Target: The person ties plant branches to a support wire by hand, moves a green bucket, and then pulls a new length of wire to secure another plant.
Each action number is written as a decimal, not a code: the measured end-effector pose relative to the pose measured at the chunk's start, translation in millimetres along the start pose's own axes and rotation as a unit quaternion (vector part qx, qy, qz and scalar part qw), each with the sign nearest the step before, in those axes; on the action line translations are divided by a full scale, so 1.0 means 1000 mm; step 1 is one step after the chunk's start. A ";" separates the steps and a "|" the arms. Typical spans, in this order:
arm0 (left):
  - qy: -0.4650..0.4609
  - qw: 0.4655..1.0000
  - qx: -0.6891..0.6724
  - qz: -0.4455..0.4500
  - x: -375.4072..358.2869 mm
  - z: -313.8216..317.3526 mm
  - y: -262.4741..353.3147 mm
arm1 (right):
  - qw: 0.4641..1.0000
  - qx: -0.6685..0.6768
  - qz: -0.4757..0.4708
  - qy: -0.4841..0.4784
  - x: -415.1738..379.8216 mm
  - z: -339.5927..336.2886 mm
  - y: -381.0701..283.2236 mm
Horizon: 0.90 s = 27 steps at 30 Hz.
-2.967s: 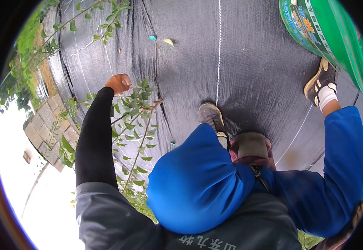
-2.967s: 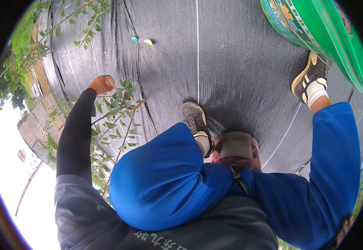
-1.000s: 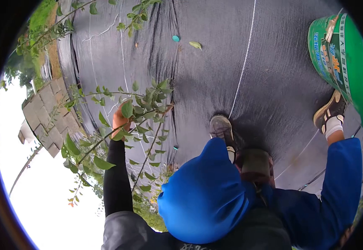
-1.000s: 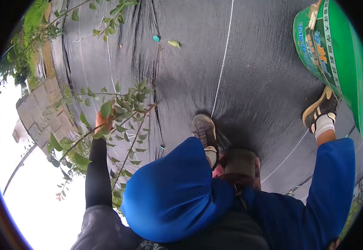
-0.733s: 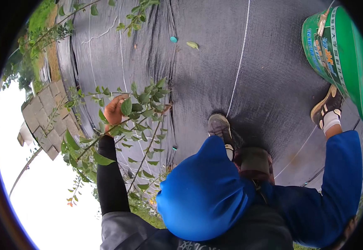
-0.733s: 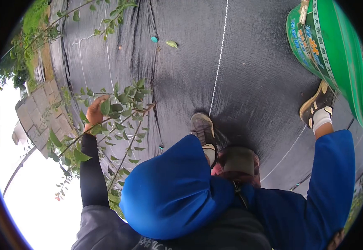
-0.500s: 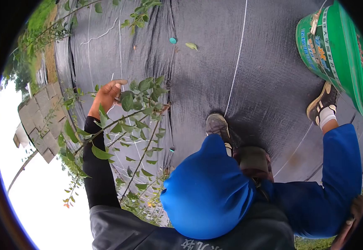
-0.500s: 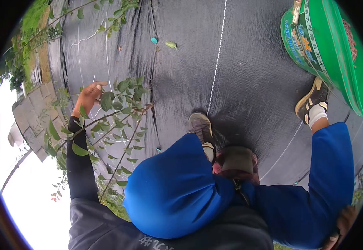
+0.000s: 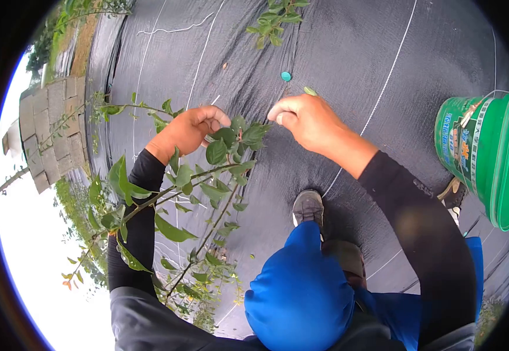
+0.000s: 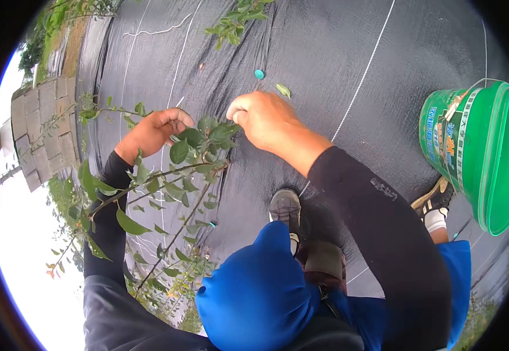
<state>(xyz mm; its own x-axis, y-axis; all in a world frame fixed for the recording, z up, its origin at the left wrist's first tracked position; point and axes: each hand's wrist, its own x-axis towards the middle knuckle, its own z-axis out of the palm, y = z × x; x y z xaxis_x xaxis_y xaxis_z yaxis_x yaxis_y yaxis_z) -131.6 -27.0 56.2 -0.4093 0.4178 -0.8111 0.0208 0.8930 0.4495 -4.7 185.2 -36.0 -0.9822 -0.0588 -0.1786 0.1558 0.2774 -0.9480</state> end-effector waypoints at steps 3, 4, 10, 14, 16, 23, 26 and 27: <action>0.037 0.994 0.069 0.078 -0.006 -0.001 -0.018 | 0.997 -0.007 0.064 -0.053 0.039 0.044 0.004; 0.070 0.973 0.161 0.148 -0.007 -0.002 -0.018 | 0.995 -0.040 0.061 -0.070 0.045 0.055 0.003; 0.076 0.984 0.067 0.148 -0.012 -0.007 -0.028 | 0.987 -0.077 0.020 -0.140 0.047 0.074 0.007; 0.111 0.979 0.072 0.157 -0.012 -0.007 -0.031 | 0.988 0.045 0.015 -0.145 0.050 0.078 0.018; 0.117 0.983 0.030 0.142 -0.012 -0.003 -0.034 | 0.978 0.105 0.062 -0.169 0.053 0.077 0.019; 0.142 0.982 -0.046 0.112 -0.009 0.001 -0.047 | 0.985 0.075 0.066 -0.140 0.061 0.086 0.048; 0.123 0.984 -0.013 0.127 -0.008 -0.002 -0.053 | 0.993 -0.049 -0.044 -0.098 0.054 0.086 0.039; 0.120 0.985 -0.013 0.126 -0.008 -0.001 -0.052 | 0.992 -0.069 -0.064 -0.084 0.050 0.085 0.033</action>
<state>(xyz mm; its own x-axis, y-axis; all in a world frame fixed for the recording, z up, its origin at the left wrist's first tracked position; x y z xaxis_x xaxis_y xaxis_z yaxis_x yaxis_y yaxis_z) -130.4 -76.9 40.0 -0.5980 0.5711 -0.5624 0.1268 0.7602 0.6372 -39.6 109.4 -98.6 -0.9599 -0.2572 -0.1117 0.0043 0.3848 -0.9230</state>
